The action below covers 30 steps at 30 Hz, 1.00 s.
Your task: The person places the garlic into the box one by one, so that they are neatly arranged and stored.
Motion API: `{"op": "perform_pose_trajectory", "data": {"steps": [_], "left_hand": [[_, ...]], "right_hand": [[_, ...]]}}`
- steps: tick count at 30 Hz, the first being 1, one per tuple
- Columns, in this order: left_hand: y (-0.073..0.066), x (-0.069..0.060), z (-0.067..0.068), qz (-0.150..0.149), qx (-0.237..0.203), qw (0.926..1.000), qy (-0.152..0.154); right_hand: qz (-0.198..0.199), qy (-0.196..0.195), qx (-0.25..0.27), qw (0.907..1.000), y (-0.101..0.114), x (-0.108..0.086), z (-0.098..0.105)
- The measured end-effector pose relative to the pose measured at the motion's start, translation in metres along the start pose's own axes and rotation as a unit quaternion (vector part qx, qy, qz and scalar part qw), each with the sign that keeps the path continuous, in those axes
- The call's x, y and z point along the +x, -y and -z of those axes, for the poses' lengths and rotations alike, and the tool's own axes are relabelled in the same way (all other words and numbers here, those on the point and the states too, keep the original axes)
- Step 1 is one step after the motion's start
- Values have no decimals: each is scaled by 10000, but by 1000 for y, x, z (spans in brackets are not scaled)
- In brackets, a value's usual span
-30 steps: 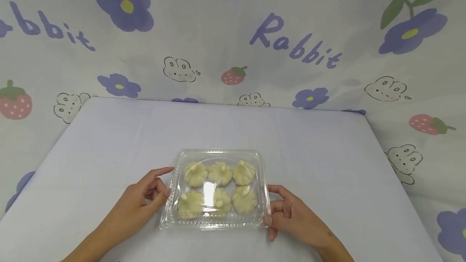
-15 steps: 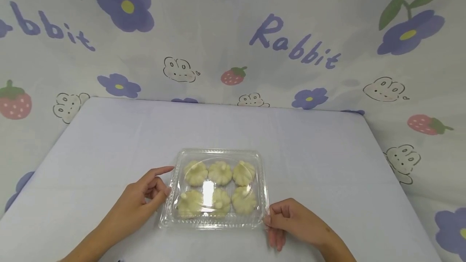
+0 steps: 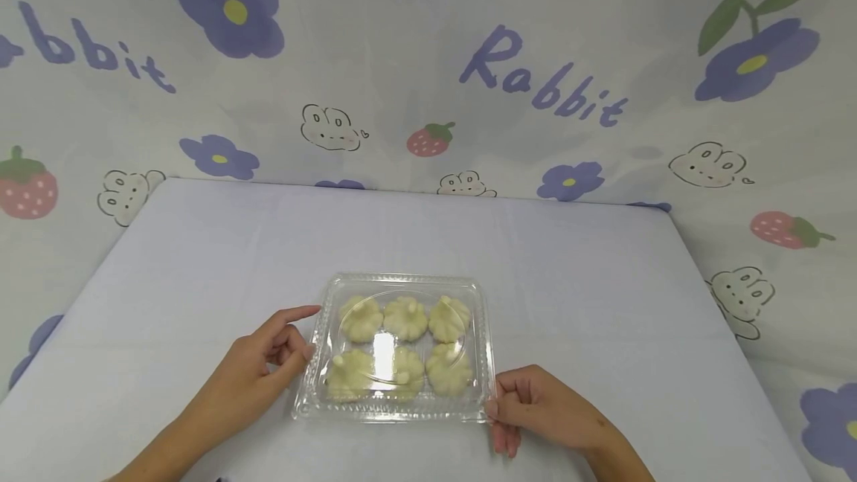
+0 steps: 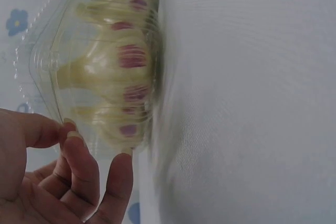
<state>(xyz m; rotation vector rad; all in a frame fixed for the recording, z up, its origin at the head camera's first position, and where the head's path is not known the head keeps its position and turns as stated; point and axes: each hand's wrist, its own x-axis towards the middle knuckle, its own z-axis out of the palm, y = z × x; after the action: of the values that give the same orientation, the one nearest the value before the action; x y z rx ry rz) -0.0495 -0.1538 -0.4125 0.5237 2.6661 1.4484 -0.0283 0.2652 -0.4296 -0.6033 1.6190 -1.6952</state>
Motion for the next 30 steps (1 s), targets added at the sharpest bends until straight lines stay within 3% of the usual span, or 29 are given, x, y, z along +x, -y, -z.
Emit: {"op": "perform_pose_trajectory", "data": {"steps": [3,6,12,19,30], "left_hand": [[0,0,1,-1,-10,10000,1],[0,0,2,-27,-1,10000,-27],[1,-2,3,26,-4,10000,2],[-1,-2,5,-89,-19,9999,-45],[0,0,6,-228,-50,9997,-13]], "right_hand": [[364,-17,-62,9993,-3,1,-1],[413,-196,-199,9988,-5,2,-2],[82,-379,-197,9991,-2,2,-2],[189,-344,-154,9991,-4,0,-3],[-371,-622,-288,9970,6,-2,-7]]}}
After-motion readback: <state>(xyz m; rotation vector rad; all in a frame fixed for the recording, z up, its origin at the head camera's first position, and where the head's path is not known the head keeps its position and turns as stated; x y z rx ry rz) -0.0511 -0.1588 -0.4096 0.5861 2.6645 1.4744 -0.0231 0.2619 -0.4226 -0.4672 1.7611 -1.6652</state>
